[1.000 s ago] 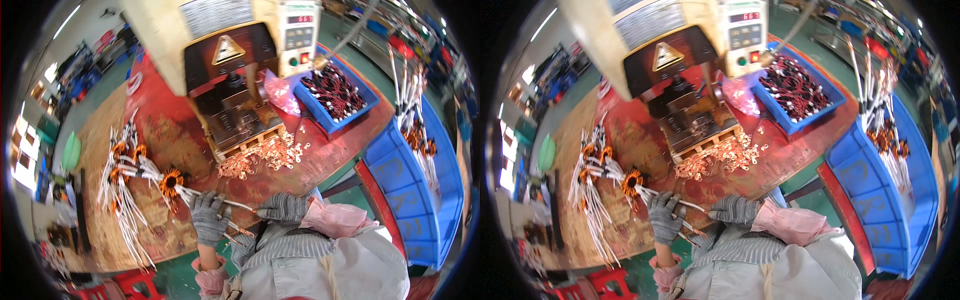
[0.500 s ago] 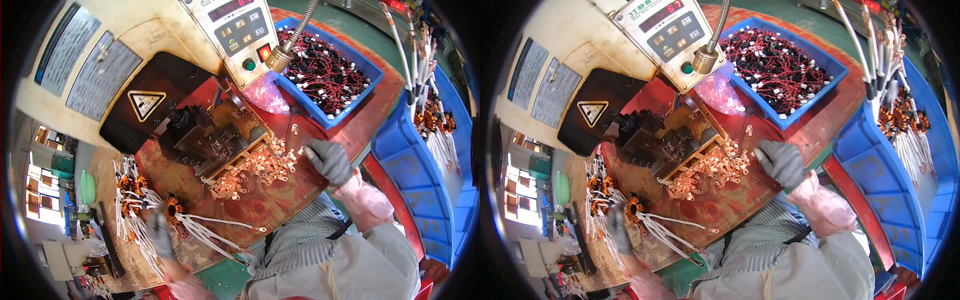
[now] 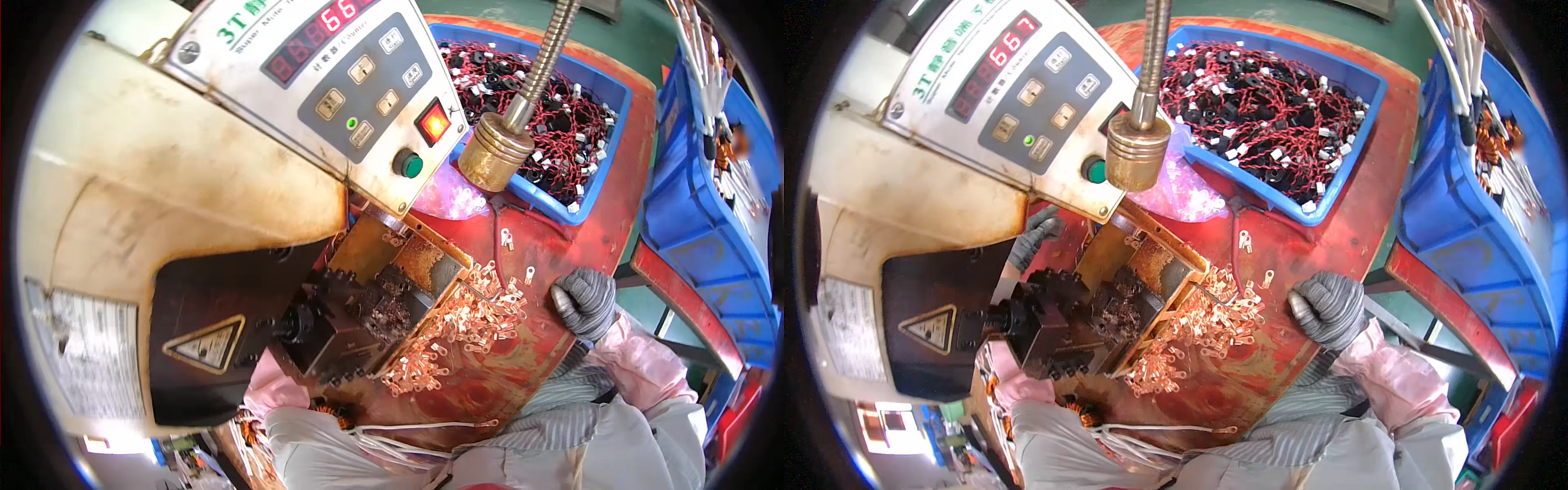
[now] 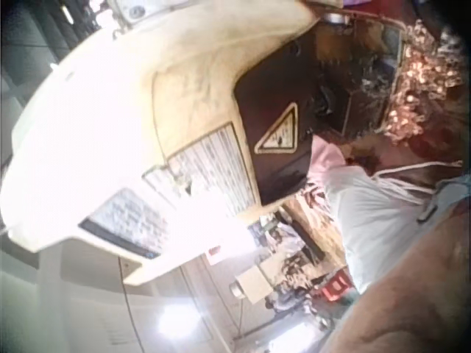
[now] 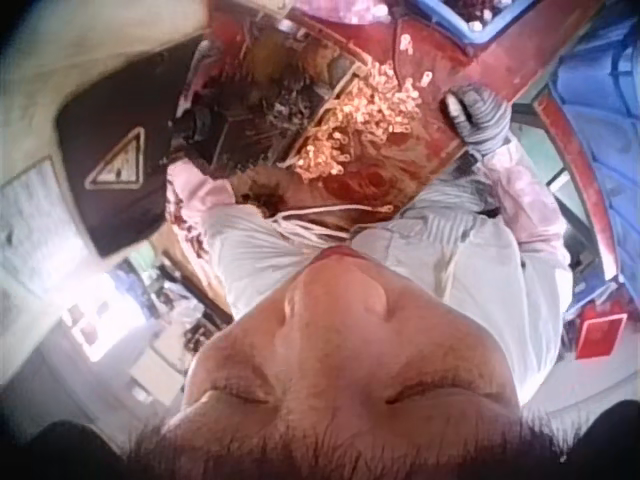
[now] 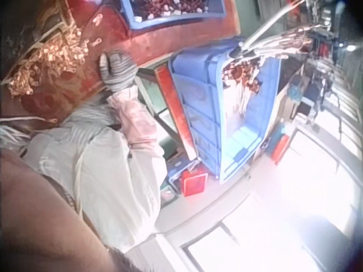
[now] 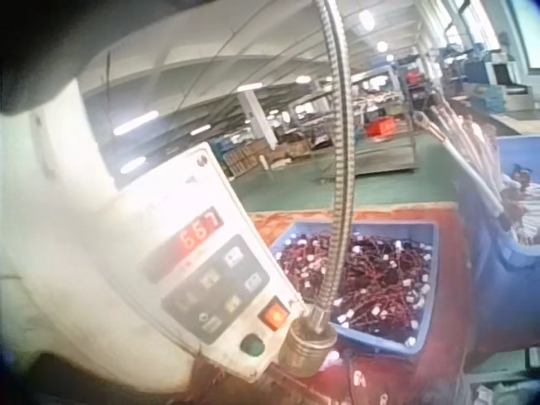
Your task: Crimp metal terminals onto the leads of toroidal inductors using a specialized machine.
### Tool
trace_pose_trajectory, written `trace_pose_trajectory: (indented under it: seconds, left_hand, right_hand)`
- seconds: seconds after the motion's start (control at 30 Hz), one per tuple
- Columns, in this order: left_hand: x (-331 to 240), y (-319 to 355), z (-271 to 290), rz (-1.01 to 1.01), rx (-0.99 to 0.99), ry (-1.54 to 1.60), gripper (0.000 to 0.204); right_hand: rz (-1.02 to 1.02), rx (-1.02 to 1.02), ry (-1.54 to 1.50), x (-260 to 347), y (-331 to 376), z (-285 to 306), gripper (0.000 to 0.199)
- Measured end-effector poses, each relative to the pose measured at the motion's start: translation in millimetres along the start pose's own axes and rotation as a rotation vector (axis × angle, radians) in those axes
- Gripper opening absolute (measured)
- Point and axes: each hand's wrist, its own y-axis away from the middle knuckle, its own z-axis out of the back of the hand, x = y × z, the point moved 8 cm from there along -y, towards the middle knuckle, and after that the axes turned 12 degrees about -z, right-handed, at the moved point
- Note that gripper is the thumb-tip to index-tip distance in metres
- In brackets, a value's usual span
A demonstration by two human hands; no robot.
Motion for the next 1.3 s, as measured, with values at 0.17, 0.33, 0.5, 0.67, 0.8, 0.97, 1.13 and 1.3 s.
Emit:
trace_pose_trajectory:
  seconds: [0.17, 0.33, 0.5, 0.67, 0.8, 0.97, 1.13, 1.3]
  left_hand:
    - [-46, -113, -30, -0.229, 0.090, 0.069, 0.034]
    - [-109, -159, -48, -0.485, 0.199, 0.403, 0.031]
    - [-74, -170, -41, -0.119, 0.070, 0.129, 0.018]
    - [73, -180, -45, -0.147, -0.207, 0.026, 0.025]
    - [48, -136, 17, -0.143, -0.501, 0.063, 0.023]
    - [48, 20, 84, -0.013, -0.645, -0.058, 0.017]
    - [-21, 171, 126, 0.073, -0.754, -0.100, 0.012]
    - [-163, 293, 108, 0.259, -0.863, 0.059, 0.006]
  right_hand:
    - [-0.059, -0.011, 0.032, -4, -1, -3, 0.007]
    - [-0.058, -0.005, 0.056, -3, 3, -5, 0.007]
    - [-0.035, 0.000, 0.020, -4, 1, -4, 0.008]
    - [-0.017, 0.021, 0.003, -6, 1, -8, 0.009]
    - [-0.058, 0.002, 0.034, -14, 10, -6, 0.010]
    - [-0.069, 0.055, 0.022, -5, 4, -8, 0.012]
    - [-0.119, 0.136, 0.261, 9, -48, -37, 0.027]
    - [-0.161, 0.395, 0.623, 3, -82, -79, 0.045]
